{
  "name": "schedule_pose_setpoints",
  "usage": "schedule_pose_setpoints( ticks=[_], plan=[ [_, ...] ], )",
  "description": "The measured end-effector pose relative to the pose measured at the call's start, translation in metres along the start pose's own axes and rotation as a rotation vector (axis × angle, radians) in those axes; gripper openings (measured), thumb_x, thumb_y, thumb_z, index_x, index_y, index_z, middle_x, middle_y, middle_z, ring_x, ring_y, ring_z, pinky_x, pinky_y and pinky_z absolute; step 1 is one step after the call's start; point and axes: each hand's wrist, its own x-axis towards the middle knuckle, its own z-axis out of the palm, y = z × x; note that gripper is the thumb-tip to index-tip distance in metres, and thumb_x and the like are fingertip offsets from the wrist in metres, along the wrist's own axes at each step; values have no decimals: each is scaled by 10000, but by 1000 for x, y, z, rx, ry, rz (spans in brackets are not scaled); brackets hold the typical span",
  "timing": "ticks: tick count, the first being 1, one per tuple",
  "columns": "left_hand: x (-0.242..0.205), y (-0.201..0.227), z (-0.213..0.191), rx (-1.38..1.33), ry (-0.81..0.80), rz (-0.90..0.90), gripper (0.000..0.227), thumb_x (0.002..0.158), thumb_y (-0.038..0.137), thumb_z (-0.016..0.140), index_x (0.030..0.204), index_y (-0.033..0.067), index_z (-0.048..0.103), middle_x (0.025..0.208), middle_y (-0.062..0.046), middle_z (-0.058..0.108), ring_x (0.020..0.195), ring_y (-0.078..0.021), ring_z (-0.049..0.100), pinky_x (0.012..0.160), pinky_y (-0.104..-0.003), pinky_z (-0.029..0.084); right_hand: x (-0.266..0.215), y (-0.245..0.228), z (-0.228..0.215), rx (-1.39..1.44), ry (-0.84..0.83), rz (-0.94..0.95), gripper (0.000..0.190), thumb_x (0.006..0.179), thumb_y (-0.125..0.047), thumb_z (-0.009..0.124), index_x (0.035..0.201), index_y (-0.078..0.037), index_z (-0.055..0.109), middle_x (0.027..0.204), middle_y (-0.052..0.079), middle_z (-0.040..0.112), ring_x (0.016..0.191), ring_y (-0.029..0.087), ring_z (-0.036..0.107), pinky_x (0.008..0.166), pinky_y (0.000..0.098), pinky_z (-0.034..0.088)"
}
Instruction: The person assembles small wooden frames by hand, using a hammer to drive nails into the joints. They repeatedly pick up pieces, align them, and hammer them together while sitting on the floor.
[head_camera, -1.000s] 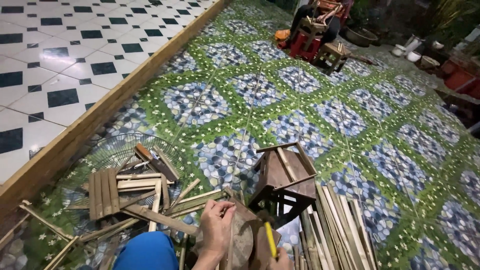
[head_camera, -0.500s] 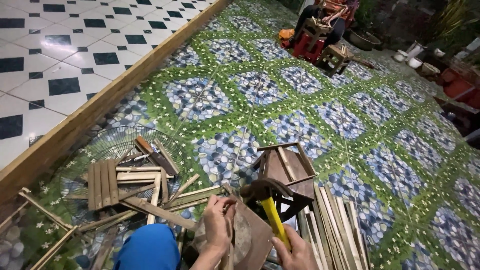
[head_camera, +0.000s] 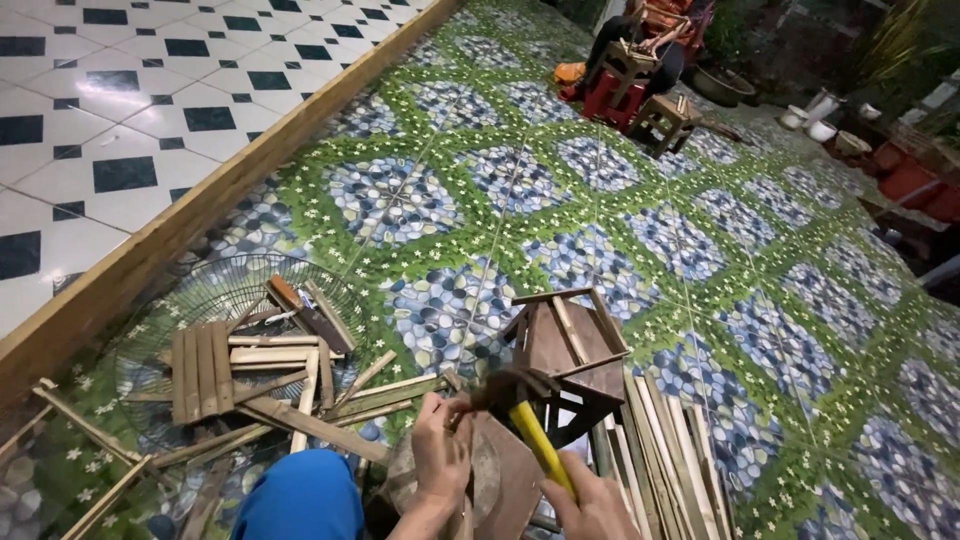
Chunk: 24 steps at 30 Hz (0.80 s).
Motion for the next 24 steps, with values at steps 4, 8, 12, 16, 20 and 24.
schedule_pose_setpoints(
  ticks=[4, 8, 12, 16, 20, 24],
  plan=[
    [5, -10, 11, 194, -19, -136, 57, 847, 127, 797, 816, 129, 749, 813, -11, 567, 706, -166, 597, 657, -314, 484, -22, -26, -14, -123, 118, -17, 377, 964, -447, 596, 1310, -302, 635, 791, 32, 725, 666, 164, 670, 647, 288, 466],
    [0, -9, 9, 65, 6, -165, 64, 845, 66, 774, 791, 79, 744, 874, -33, 603, 801, -170, 702, 765, -292, 553, 8, 18, 5, 84, 126, -127, 400, 937, -315, 676, 1326, -226, 680, 700, 75, 683, 585, 190, 590, 603, 304, 446],
    [0, -13, 9, 106, -7, -167, 101, 845, 26, 733, 847, 117, 775, 804, -7, 512, 684, -171, 559, 621, -305, 439, 20, 30, 14, -95, 43, -126, 297, 939, -361, 702, 1217, -267, 660, 719, 50, 669, 571, 165, 617, 573, 269, 513],
    [3, -13, 7, 182, -35, -120, 54, 861, 127, 772, 809, 132, 757, 871, -32, 613, 765, -187, 673, 724, -325, 509, -44, -46, -20, 3, 164, 132, 453, 928, -440, 636, 1359, -302, 660, 780, 86, 751, 692, 210, 695, 707, 296, 517],
    [-2, -6, 5, 18, 18, -199, 84, 822, 103, 781, 746, 71, 768, 792, -17, 591, 691, -164, 646, 635, -289, 502, 13, 22, 13, 175, 55, -3, 343, 948, -230, 685, 1288, -192, 668, 1018, 132, 797, 711, 194, 757, 699, 304, 690],
    [4, -3, 5, 69, 0, -112, 139, 907, 170, 691, 843, 97, 791, 812, -33, 558, 686, -186, 616, 661, -326, 461, -4, -3, -4, -10, 112, -14, 465, 921, -389, 693, 1364, -251, 661, 818, 132, 725, 737, 231, 704, 698, 298, 473]
  ],
)
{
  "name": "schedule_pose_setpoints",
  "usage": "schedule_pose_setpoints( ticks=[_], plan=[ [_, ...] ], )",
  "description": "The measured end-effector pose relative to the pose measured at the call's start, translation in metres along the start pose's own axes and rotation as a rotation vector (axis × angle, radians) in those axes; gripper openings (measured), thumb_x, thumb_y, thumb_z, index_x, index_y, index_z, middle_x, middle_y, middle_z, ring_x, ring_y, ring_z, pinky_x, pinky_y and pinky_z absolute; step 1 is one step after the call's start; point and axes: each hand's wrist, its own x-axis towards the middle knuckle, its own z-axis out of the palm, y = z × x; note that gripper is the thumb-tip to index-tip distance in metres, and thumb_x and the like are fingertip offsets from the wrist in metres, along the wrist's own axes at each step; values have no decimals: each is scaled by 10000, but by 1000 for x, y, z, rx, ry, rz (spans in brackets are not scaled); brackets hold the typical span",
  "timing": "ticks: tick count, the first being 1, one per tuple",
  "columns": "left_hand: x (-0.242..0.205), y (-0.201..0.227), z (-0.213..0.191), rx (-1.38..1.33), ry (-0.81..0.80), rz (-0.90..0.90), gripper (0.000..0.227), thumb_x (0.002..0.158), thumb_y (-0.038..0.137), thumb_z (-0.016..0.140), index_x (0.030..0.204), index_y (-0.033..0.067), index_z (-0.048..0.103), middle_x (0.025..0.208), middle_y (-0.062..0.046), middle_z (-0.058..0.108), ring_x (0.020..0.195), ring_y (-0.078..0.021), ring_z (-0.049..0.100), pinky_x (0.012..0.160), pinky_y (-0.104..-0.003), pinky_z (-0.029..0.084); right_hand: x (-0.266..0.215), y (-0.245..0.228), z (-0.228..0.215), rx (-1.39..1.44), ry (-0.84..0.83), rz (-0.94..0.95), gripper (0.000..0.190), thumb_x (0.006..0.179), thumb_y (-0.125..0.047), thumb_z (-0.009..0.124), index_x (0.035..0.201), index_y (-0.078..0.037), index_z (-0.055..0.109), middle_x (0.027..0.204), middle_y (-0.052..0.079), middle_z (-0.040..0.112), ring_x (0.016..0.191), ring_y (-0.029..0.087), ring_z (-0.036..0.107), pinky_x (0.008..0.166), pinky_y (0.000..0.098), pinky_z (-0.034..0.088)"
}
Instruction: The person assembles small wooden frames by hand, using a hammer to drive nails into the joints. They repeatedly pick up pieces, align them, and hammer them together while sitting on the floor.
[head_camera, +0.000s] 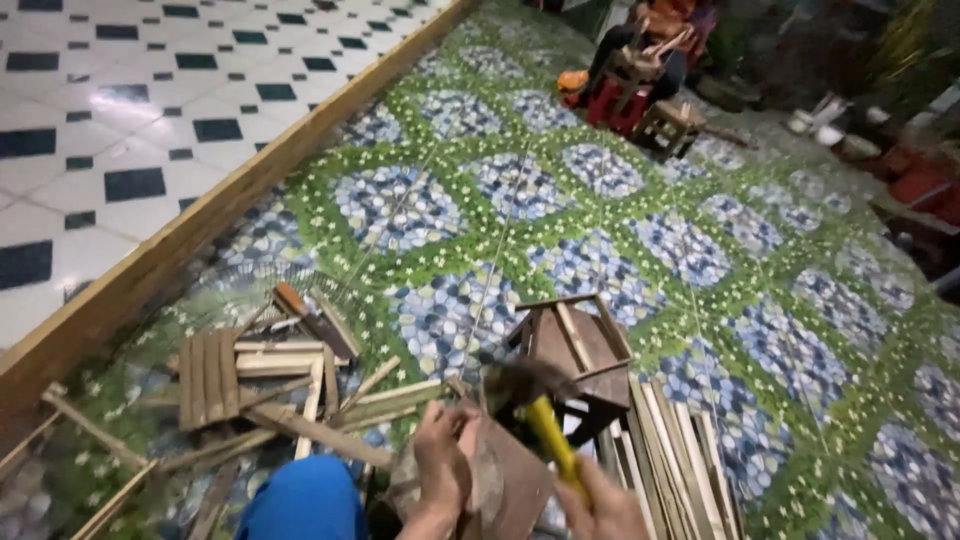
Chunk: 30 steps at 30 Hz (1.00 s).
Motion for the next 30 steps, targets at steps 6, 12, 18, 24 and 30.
schedule_pose_setpoints(
  ticks=[6, 12, 18, 24, 30],
  plan=[
    [-6, -11, 4, -18, 26, -15, 67, 840, 167, 745, 813, 125, 791, 797, -17, 575, 701, -190, 624, 655, -344, 478, 28, 51, 56, -22, 214, 14, 589, 837, -477, 733, 1409, -410, 608, 922, 61, 762, 785, 191, 731, 781, 302, 585],
    [-4, -7, 1, -85, 26, -85, 119, 869, 125, 693, 780, 90, 762, 785, -32, 550, 670, -187, 594, 644, -325, 451, 20, 32, 22, -7, 36, -90, 424, 904, -396, 709, 1308, -282, 656, 747, 33, 715, 629, 152, 672, 616, 274, 546],
    [-5, 0, 0, -102, 23, -110, 84, 858, 103, 726, 795, 77, 777, 826, -45, 602, 724, -201, 645, 683, -320, 510, 13, 44, 46, 89, 164, -52, 436, 833, -463, 674, 1237, -319, 746, 691, 4, 742, 609, 134, 698, 626, 268, 553],
    [-7, -1, -4, 51, -34, -43, 54, 880, 111, 715, 866, 123, 767, 902, -43, 596, 806, -214, 652, 752, -344, 506, -18, 69, 110, 460, 128, 196, 196, 779, -287, 739, 897, -133, 763, 580, 61, 684, 570, 190, 631, 618, 273, 478],
    [-5, 4, -13, 108, -133, -70, 68, 887, 143, 717, 923, 115, 767, 962, -57, 672, 919, -222, 665, 853, -362, 532, -54, 38, 92, 297, -19, 446, 180, 846, -372, 645, 837, -193, 667, 646, -28, 703, 701, 139, 659, 821, 269, 420]
  ],
)
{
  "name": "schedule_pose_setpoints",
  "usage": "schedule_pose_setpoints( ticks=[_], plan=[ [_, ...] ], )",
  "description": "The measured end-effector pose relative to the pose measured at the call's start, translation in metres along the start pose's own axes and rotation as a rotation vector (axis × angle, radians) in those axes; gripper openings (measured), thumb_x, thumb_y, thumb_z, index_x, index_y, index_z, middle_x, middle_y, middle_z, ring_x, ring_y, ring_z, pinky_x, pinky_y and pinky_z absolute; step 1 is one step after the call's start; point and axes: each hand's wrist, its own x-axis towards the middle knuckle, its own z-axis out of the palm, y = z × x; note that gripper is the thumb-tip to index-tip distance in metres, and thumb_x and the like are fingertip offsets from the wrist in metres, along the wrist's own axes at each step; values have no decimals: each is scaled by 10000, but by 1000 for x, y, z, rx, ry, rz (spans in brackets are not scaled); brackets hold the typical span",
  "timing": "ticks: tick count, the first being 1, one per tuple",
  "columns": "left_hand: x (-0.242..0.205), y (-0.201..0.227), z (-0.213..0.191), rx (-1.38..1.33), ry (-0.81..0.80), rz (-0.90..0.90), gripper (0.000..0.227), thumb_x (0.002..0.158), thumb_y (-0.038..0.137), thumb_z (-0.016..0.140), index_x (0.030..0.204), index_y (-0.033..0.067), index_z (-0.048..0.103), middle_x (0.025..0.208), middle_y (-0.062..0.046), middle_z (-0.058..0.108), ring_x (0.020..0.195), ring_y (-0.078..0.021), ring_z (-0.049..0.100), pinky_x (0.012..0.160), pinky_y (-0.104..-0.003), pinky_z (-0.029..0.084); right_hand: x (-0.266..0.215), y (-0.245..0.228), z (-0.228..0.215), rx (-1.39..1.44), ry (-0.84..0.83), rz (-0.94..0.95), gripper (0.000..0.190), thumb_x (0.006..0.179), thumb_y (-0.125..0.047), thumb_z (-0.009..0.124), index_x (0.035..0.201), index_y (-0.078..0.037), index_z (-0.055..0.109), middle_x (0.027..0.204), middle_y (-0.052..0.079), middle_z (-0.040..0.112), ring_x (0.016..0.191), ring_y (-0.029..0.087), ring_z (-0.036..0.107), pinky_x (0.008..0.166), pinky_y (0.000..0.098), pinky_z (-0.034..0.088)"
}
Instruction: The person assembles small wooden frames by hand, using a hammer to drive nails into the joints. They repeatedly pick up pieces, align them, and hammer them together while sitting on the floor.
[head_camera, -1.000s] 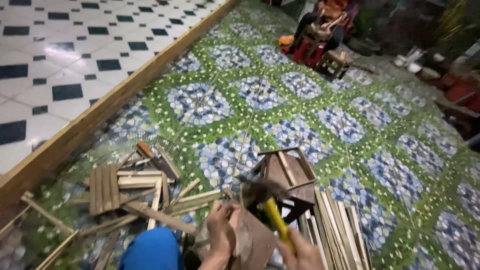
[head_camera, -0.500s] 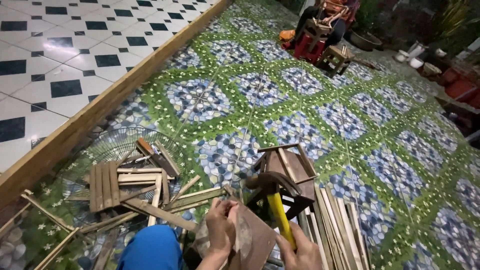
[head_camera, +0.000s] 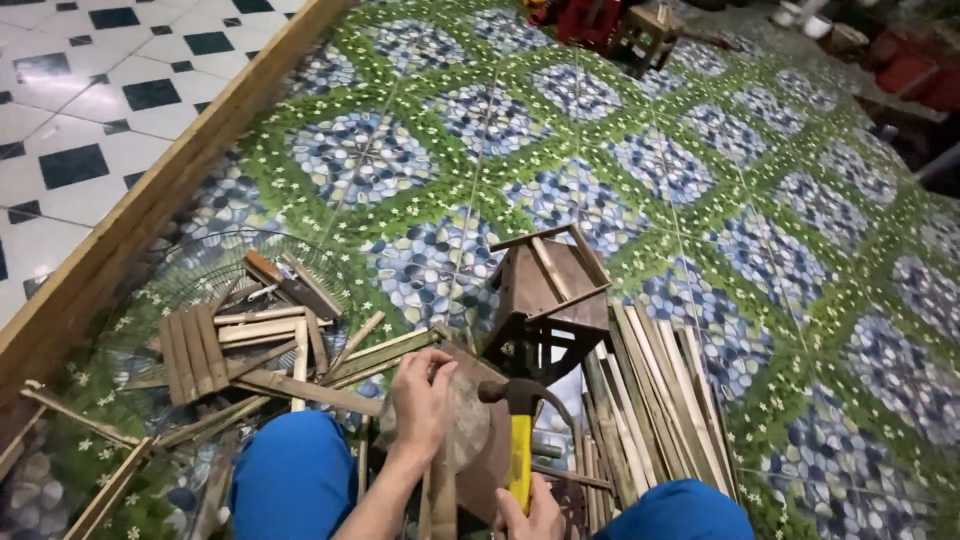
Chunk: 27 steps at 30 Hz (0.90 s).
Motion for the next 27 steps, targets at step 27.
schedule_pose_setpoints(
  ticks=[27],
  plan=[
    [0, -9, 30, -203, 70, -63, 92, 872, 142, 707, 802, 143, 766, 807, -16, 780, 786, -146, 697, 712, -349, 502, 29, -58, -68, -209, -30, -582, 300, 987, -336, 609, 1263, -223, 640, 648, 33, 611, 511, 154, 553, 512, 309, 477]
  ],
)
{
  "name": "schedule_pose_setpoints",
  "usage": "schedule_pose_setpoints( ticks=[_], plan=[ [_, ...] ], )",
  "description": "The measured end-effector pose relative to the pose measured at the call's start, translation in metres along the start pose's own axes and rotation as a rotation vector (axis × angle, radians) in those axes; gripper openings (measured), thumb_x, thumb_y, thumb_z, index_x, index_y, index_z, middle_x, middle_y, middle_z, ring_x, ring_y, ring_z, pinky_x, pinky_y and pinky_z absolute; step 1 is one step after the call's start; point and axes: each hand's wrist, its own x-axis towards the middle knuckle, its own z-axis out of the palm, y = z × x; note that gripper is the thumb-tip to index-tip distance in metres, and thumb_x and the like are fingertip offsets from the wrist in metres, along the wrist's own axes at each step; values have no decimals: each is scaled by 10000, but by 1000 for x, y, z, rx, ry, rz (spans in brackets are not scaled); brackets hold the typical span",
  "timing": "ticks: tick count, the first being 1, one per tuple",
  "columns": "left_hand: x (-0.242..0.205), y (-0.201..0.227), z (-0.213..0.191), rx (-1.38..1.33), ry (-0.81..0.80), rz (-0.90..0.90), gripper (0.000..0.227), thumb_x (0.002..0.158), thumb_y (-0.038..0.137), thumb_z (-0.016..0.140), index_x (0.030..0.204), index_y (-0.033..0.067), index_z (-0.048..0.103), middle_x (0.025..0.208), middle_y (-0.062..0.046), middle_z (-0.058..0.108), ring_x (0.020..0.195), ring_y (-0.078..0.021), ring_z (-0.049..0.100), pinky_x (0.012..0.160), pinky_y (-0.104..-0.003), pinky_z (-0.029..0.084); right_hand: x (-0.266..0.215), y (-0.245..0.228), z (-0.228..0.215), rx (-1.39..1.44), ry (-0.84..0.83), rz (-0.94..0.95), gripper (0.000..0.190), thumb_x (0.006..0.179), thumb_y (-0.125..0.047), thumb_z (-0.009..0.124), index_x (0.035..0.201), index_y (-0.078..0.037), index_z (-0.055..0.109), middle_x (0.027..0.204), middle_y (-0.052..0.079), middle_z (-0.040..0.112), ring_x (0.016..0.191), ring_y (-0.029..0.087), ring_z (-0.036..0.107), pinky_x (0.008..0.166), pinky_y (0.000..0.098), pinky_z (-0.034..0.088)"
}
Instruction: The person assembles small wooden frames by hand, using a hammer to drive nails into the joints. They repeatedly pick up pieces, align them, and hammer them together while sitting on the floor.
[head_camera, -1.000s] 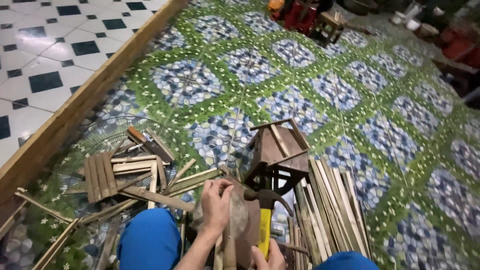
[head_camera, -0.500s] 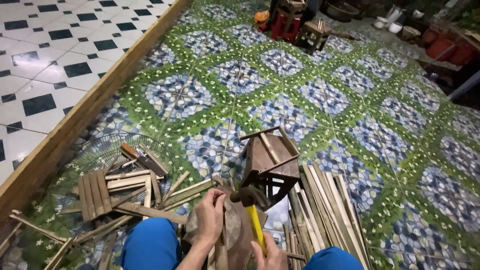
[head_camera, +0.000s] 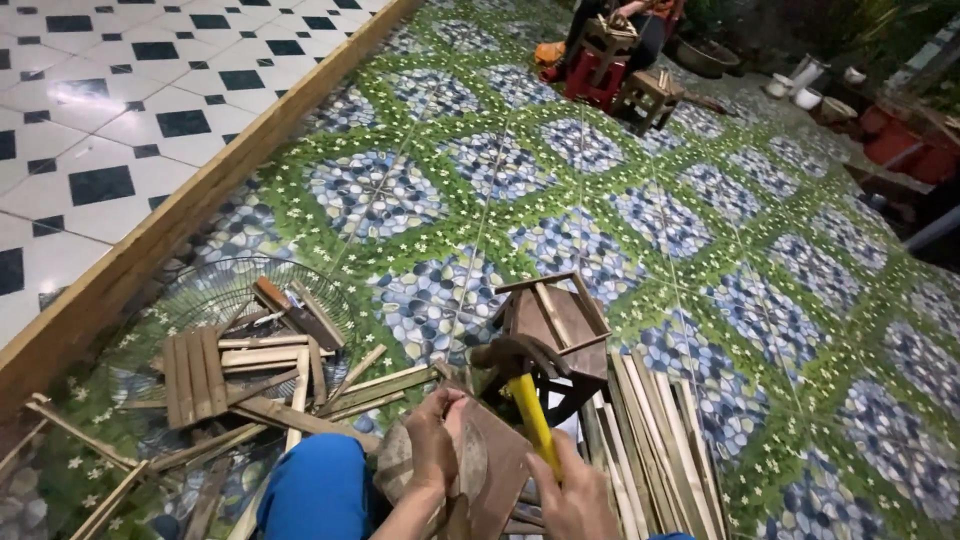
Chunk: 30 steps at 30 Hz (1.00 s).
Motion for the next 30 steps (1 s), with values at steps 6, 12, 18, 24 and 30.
schedule_pose_setpoints(
  ticks=[6, 12, 18, 24, 30],
  plan=[
    [7, 9, -3, 28, -37, 32, 77, 907, 171, 740, 866, 115, 773, 857, -52, 778, 826, -188, 724, 723, -391, 527, 14, -10, -3, -163, -81, 102, 306, 998, -386, 601, 1282, -273, 603, 797, 39, 702, 648, 170, 635, 614, 296, 515],
    [7, -24, 2, -50, -40, 73, 166, 894, 212, 678, 930, 91, 784, 910, -71, 787, 859, -227, 734, 767, -387, 556, 23, 29, 21, -94, 40, 48, 299, 933, -407, 651, 1196, -266, 628, 746, 117, 669, 674, 274, 658, 653, 374, 488],
    [-3, 3, -5, -20, 8, 30, 72, 850, 121, 736, 812, 126, 797, 822, -16, 797, 799, -145, 719, 779, -307, 544, -11, -18, -3, -38, 130, 94, 387, 912, -382, 671, 1289, -291, 664, 734, 103, 688, 615, 230, 635, 607, 362, 474],
    [-2, 6, -5, -20, 10, -66, 86, 840, 171, 736, 777, 145, 788, 809, 2, 812, 783, -143, 731, 733, -327, 539, 12, 10, 21, -186, -10, 110, 291, 960, -397, 621, 1225, -299, 553, 829, 106, 719, 762, 266, 729, 691, 356, 606],
    [6, -9, -3, 5, 0, 73, 73, 834, 124, 729, 799, 129, 793, 821, 7, 796, 796, -149, 708, 823, -295, 528, -3, -12, 8, 48, 95, 38, 346, 967, -332, 613, 1303, -251, 606, 684, 64, 710, 511, 178, 665, 507, 328, 603]
  ],
)
